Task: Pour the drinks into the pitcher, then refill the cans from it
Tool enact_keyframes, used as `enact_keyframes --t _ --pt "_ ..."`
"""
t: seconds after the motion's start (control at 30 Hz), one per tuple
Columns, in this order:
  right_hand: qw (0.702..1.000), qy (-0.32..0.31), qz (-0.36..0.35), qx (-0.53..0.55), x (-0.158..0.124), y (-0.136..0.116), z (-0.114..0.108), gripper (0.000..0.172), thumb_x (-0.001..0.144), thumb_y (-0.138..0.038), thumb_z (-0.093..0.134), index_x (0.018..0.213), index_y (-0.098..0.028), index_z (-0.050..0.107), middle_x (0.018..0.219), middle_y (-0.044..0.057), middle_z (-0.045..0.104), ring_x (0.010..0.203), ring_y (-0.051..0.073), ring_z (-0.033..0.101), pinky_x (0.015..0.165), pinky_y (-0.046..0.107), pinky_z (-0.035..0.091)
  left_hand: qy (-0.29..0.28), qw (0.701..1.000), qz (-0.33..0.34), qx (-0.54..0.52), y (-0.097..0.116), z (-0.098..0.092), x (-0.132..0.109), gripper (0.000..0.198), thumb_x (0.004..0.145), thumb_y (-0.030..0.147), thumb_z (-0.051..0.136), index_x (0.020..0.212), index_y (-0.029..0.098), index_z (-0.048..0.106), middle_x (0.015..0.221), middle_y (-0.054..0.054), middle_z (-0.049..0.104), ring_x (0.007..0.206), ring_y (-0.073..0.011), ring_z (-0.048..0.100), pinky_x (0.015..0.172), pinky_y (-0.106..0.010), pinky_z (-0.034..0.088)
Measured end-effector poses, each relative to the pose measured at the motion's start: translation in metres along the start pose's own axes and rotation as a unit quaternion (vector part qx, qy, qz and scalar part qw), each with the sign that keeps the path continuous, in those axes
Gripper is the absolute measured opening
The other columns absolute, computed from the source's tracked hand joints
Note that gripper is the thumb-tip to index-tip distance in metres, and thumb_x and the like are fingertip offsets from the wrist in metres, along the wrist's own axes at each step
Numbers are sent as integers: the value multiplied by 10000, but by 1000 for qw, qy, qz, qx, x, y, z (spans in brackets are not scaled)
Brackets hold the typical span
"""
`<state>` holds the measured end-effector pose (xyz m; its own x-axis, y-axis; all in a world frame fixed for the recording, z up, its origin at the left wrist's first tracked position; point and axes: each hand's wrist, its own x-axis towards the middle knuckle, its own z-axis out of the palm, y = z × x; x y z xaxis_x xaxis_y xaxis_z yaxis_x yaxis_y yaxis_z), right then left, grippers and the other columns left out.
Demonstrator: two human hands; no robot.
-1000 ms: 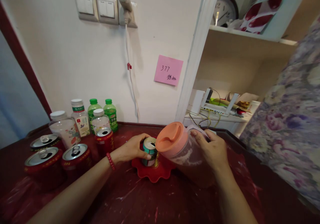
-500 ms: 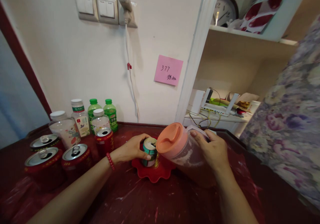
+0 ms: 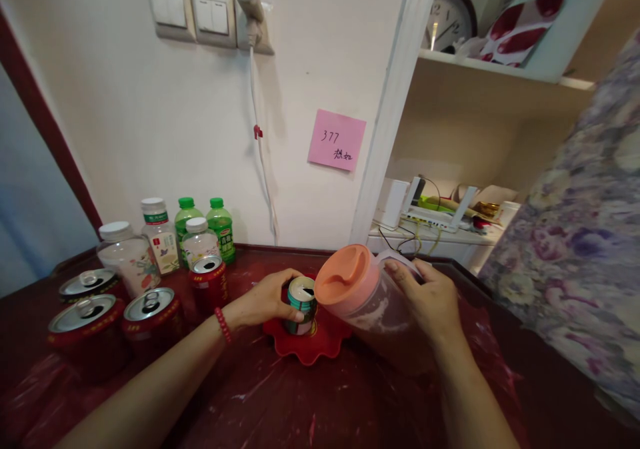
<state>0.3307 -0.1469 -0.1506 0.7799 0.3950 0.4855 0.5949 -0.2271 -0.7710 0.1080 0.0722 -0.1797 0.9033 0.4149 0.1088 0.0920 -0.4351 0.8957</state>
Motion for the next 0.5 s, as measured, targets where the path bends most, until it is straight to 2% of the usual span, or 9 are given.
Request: enact_keyframes --t 0.17,0.37,0.5 --pt "1000 -2 -11 5 -1 0 1 567 761 -729 655 594 -210 501 568 -43 402 587 135 370 517 264 281 1 1000 4 3 0 -1 1 613 534 222 897 1092 178 649 1113 -64 722 1027 -272 651 901 -386 502" --pt "1000 2 -15 1 0 1 1 540 764 -715 661 630 -202 561 561 -41 422 568 140 396 504 264 305 -3 1000 5 10 -1 -2 0 606 539 232 894 1092 189 648 1108 -53 720 1030 -274 650 903 -390 500" --pt "1000 7 -16 3 -2 -2 2 549 761 -717 664 607 -209 523 554 -49 403 561 132 380 506 258 287 -4 1000 4 2 -2 -2 1 606 540 227 894 1090 192 642 1101 -46 719 1022 -263 651 904 -384 502"
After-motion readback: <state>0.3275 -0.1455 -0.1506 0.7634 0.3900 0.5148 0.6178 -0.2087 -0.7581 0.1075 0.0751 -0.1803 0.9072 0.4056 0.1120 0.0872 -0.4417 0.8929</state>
